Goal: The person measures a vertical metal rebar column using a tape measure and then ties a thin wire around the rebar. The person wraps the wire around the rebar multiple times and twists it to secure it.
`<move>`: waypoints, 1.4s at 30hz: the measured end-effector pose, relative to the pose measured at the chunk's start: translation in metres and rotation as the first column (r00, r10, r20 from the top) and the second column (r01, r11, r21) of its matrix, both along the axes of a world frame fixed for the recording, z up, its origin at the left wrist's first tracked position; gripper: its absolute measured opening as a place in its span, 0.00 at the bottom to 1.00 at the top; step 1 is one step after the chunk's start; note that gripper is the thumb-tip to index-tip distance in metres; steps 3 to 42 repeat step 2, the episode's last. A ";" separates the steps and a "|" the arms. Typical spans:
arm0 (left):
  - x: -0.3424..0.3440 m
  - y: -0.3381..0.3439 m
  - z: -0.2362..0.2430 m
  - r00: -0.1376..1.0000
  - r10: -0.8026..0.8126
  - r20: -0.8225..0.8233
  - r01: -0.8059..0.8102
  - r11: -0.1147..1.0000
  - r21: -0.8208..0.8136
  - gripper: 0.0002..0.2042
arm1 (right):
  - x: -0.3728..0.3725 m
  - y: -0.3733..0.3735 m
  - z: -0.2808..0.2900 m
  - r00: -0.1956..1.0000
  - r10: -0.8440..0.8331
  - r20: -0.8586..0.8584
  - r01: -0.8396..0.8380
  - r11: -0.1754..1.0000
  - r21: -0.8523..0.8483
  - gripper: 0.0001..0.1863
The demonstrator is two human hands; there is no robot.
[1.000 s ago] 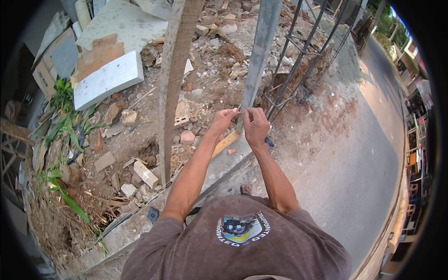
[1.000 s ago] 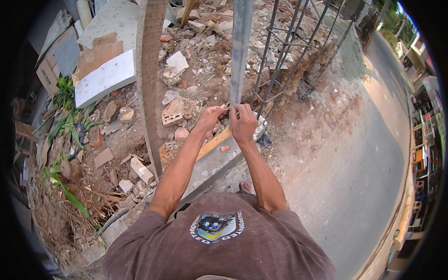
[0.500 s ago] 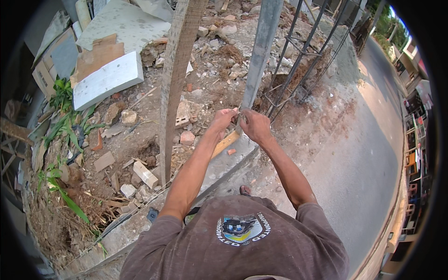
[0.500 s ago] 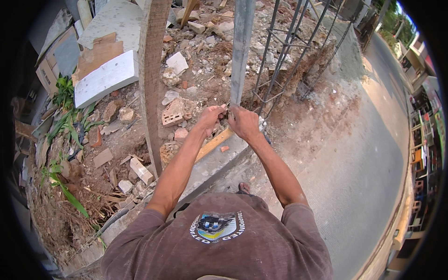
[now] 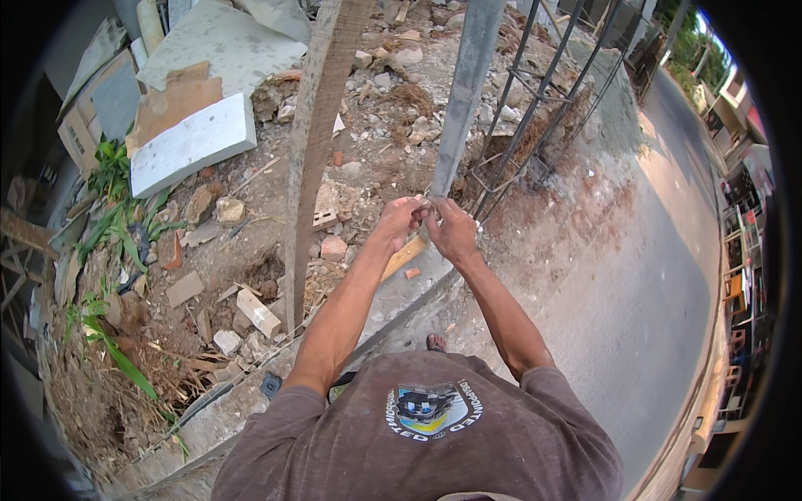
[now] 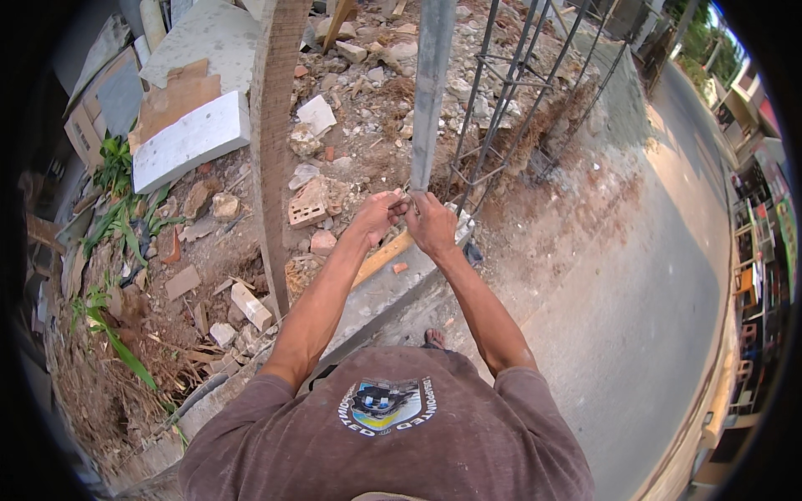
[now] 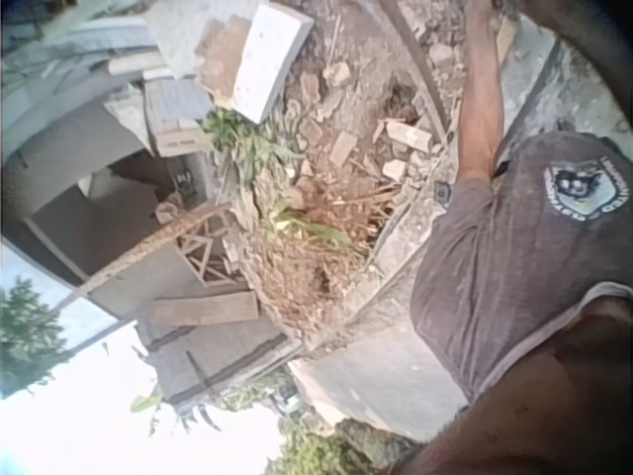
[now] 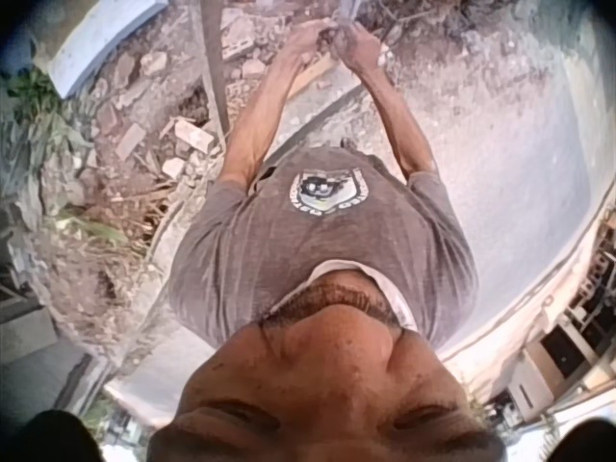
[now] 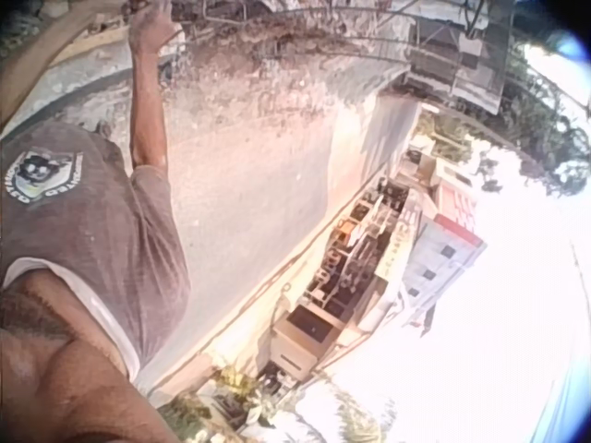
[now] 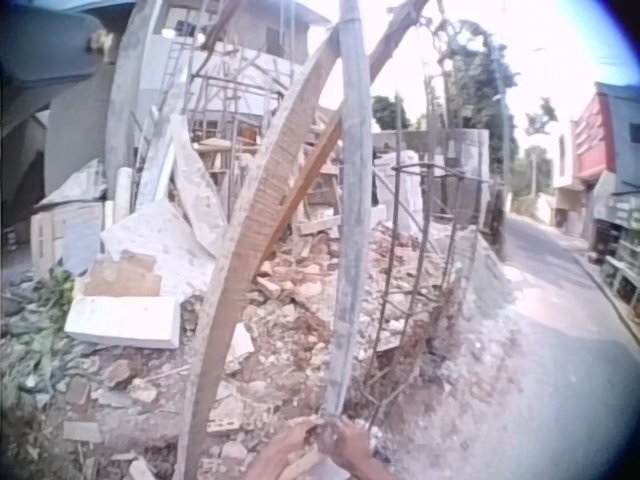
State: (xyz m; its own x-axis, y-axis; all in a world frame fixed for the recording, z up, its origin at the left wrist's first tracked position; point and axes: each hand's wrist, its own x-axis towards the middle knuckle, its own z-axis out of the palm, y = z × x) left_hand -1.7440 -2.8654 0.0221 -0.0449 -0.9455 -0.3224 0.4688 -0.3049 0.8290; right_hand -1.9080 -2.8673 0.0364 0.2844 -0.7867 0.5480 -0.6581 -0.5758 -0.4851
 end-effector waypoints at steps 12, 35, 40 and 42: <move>0.001 0.000 0.000 1.000 -0.003 0.001 0.003 1.000 -0.006 0.08 | -0.002 0.000 0.000 1.000 0.014 0.000 -0.014 0.997 0.080 0.21; 0.001 0.000 0.000 1.000 -0.003 0.001 0.003 1.000 -0.006 0.08 | -0.002 0.000 0.000 1.000 0.014 0.000 -0.014 0.997 0.080 0.21; 0.001 0.000 0.000 1.000 -0.003 0.001 0.003 1.000 -0.006 0.08 | -0.002 0.000 0.000 1.000 0.014 0.000 -0.014 0.997 0.080 0.21; 0.001 0.000 0.000 1.000 -0.003 0.001 0.003 1.000 -0.006 0.08 | -0.002 0.000 0.000 1.000 0.014 0.000 -0.014 0.997 0.080 0.21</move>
